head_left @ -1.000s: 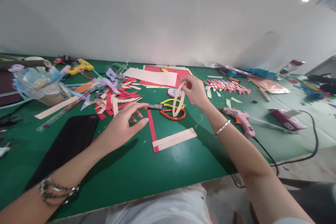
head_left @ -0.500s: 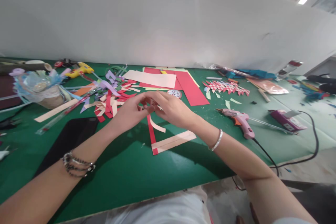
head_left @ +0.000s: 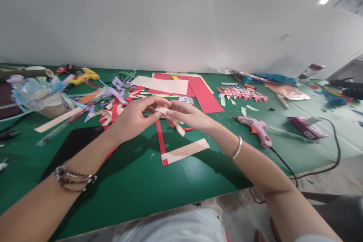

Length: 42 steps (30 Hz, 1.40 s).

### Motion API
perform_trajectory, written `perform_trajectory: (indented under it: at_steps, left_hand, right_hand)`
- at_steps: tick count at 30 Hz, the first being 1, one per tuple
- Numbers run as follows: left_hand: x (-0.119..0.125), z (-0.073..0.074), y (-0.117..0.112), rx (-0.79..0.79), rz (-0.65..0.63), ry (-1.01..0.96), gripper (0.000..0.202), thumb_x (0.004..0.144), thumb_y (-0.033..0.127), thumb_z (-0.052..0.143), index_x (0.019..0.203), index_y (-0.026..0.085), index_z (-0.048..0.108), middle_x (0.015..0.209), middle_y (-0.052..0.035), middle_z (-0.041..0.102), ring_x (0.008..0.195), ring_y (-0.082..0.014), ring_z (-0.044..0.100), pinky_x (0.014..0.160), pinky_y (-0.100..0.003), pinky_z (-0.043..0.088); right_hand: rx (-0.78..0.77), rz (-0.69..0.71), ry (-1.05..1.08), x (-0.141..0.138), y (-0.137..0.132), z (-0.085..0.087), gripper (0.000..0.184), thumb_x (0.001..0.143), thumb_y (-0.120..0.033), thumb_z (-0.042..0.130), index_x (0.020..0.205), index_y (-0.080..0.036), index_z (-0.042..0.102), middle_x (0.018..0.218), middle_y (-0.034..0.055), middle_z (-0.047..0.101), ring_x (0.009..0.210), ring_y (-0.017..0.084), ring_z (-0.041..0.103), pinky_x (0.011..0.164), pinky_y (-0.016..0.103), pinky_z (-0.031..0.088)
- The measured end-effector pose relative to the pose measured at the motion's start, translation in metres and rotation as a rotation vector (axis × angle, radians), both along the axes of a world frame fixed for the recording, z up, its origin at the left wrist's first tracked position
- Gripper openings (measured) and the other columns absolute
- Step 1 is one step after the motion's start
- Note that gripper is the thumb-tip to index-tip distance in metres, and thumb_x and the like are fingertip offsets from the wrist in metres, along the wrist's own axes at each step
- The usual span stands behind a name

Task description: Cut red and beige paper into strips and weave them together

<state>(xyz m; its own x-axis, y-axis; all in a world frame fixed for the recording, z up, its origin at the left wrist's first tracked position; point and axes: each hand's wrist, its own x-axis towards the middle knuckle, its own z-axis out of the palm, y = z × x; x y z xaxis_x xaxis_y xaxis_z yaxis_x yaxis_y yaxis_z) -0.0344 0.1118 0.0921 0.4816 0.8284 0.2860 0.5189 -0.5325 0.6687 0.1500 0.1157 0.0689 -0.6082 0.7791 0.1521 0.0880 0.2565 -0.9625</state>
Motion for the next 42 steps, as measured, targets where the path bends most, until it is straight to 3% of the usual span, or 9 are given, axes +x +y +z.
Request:
perform_trajectory:
  at_steps: [10, 18, 22, 24, 26, 29, 31, 36, 42]
  left_hand:
    - [0.0, -0.012, 0.0, -0.027, 0.021, -0.033, 0.032, 0.08, 0.038, 0.048, 0.105, 0.02, 0.057, 0.104, -0.0045, 0.062, 0.094, -0.0191, 0.058, 0.082, -0.031, 0.049]
    - [-0.006, -0.029, 0.006, -0.003, 0.1, -0.077, 0.028, 0.08, 0.038, 0.051, 0.1, 0.02, 0.057, 0.1, -0.0046, 0.062, 0.089, -0.018, 0.059, 0.081, -0.031, 0.049]
    - [-0.011, -0.042, 0.012, 0.003, 0.067, -0.124, 0.035, 0.08, 0.039, 0.05, 0.108, 0.019, 0.053, 0.108, -0.0058, 0.059, 0.095, -0.0184, 0.057, 0.083, -0.03, 0.048]
    - [-0.014, -0.05, 0.018, 0.0, 0.04, -0.03, 0.039, 0.08, 0.042, 0.048, 0.113, 0.02, 0.051, 0.115, -0.0069, 0.054, 0.097, -0.0193, 0.056, 0.083, -0.031, 0.048]
    - [-0.018, -0.059, 0.024, 0.028, 0.03, 0.192, 0.039, 0.083, 0.043, 0.041, 0.112, 0.02, 0.053, 0.114, -0.0075, 0.053, 0.098, -0.0208, 0.055, 0.083, -0.034, 0.047]
    - [-0.019, -0.069, 0.03, 0.161, 0.05, 0.526, 0.04, 0.085, 0.041, 0.035, 0.108, 0.018, 0.057, 0.104, -0.0092, 0.055, 0.098, -0.0245, 0.052, 0.084, -0.039, 0.044]
    - [-0.016, -0.072, 0.029, 0.258, 0.074, 0.643, 0.041, 0.084, 0.043, 0.038, 0.107, 0.015, 0.058, 0.1, -0.0103, 0.056, 0.097, -0.0262, 0.052, 0.082, -0.04, 0.043]
    - [-0.008, -0.074, 0.021, 0.372, 0.114, 0.751, 0.042, 0.079, 0.05, 0.047, 0.099, 0.015, 0.06, 0.096, -0.0104, 0.059, 0.096, -0.0285, 0.053, 0.079, -0.04, 0.041]
    - [-0.009, -0.08, 0.019, 0.312, 0.129, 0.718, 0.046, 0.077, 0.053, 0.049, 0.1, 0.015, 0.059, 0.097, -0.0108, 0.061, 0.096, -0.0283, 0.055, 0.081, -0.041, 0.038]
  right_hand:
    - [-0.033, -0.109, -0.021, 0.01, 0.004, -0.016, 0.017, 0.084, -0.032, 0.05, 0.092, -0.017, 0.05, 0.056, -0.0062, 0.048, 0.049, 0.005, 0.044, 0.044, 0.017, 0.034]
    - [-0.156, -0.151, 0.04, 0.015, 0.001, -0.023, 0.014, 0.08, -0.028, 0.053, 0.087, -0.016, 0.051, 0.057, -0.0061, 0.053, 0.043, 0.004, 0.047, 0.043, 0.017, 0.039]
    - [-0.184, -0.135, 0.081, 0.015, 0.002, -0.03, 0.013, 0.079, -0.028, 0.055, 0.081, -0.016, 0.051, 0.062, -0.0037, 0.057, 0.049, 0.006, 0.053, 0.049, 0.019, 0.046]
    - [-0.189, -0.16, 0.072, 0.016, 0.003, -0.033, 0.012, 0.078, -0.026, 0.055, 0.079, -0.015, 0.051, 0.061, -0.0036, 0.057, 0.049, 0.005, 0.052, 0.049, 0.019, 0.046]
    - [-0.187, -0.205, 0.055, 0.017, 0.005, -0.035, 0.01, 0.078, -0.025, 0.054, 0.078, -0.015, 0.051, 0.059, -0.0043, 0.056, 0.047, 0.004, 0.05, 0.047, 0.018, 0.045]
    - [-0.187, -0.249, 0.035, 0.017, 0.005, -0.037, 0.009, 0.078, -0.024, 0.054, 0.077, -0.015, 0.051, 0.058, -0.0044, 0.056, 0.046, 0.004, 0.05, 0.046, 0.017, 0.043]
    - [-0.189, -0.255, 0.023, 0.016, 0.005, -0.038, 0.009, 0.078, -0.024, 0.054, 0.076, -0.016, 0.051, 0.059, -0.0038, 0.056, 0.048, 0.005, 0.051, 0.047, 0.018, 0.043]
    - [-0.203, -0.274, 0.009, 0.013, 0.002, -0.038, 0.007, 0.078, -0.022, 0.053, 0.076, -0.015, 0.051, 0.06, -0.0031, 0.057, 0.05, 0.005, 0.051, 0.048, 0.017, 0.043]
    - [-0.2, -0.252, 0.016, 0.013, 0.002, -0.042, 0.008, 0.078, -0.023, 0.053, 0.077, -0.015, 0.052, 0.063, -0.002, 0.057, 0.053, 0.006, 0.051, 0.05, 0.018, 0.045]
